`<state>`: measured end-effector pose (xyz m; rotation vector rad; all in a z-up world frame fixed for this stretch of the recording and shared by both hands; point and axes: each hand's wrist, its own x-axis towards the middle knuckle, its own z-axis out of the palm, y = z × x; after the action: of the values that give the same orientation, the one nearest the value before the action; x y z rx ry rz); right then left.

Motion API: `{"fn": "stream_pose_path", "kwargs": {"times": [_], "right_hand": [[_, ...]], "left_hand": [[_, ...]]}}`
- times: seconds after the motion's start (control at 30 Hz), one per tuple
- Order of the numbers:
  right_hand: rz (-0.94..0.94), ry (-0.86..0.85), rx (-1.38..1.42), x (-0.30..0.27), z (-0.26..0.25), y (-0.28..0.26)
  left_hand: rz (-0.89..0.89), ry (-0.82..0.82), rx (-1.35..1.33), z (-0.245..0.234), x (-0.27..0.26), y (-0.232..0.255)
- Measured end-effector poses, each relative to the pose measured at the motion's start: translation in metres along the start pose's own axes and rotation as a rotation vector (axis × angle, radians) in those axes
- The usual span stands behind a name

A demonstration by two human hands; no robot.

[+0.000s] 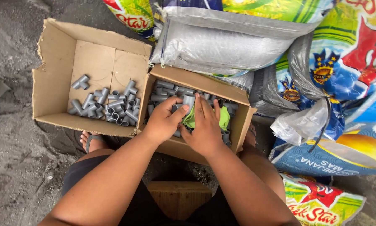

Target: Cleaning PVC pipe fittings with a cloth and transferring them between boxes.

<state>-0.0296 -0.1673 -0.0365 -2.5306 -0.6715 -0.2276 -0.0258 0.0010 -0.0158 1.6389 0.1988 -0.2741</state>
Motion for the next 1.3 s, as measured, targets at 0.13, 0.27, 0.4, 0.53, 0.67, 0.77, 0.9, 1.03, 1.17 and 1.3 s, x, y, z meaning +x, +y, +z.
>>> {"fn": "stream_pose_path", "kwargs": {"times": [0.13,0.27,0.4,0.53,0.67,0.77,0.9,1.03,1.17,1.3], "right_hand": [[0.124,-0.028,0.148,-0.001,0.005,0.022],[0.09,0.041,0.172,-0.003,0.005,0.013],[0.007,0.059,0.261,-0.005,-0.013,-0.037],[-0.051,0.003,0.153,-0.011,0.006,-0.021],[-0.003,-0.039,0.106,-0.012,0.005,-0.018],[0.037,-0.07,0.226,-0.017,0.007,-0.026],[0.005,-0.062,0.263,-0.016,0.011,-0.025],[0.017,-0.058,0.244,-0.014,0.002,-0.021],[0.056,-0.109,0.23,-0.019,0.0,-0.032],[0.136,-0.231,0.146,-0.008,-0.025,-0.036]], "left_hand": [[0.014,-0.064,0.094,0.009,-0.006,0.007],[-0.034,-0.032,0.201,0.013,-0.01,0.007],[-0.149,0.099,0.244,0.012,-0.02,0.03],[-0.192,0.105,0.121,0.004,-0.021,0.034],[-0.132,-0.055,-0.047,0.001,-0.007,0.011],[-0.142,-0.116,-0.075,0.0,-0.004,0.008],[-0.239,-0.104,-0.138,-0.003,0.0,-0.011],[-0.192,-0.188,-0.117,0.001,-0.008,0.002],[-0.153,-0.093,-0.017,0.003,-0.011,0.006],[-0.16,-0.045,-0.086,0.006,-0.02,0.014]]}}
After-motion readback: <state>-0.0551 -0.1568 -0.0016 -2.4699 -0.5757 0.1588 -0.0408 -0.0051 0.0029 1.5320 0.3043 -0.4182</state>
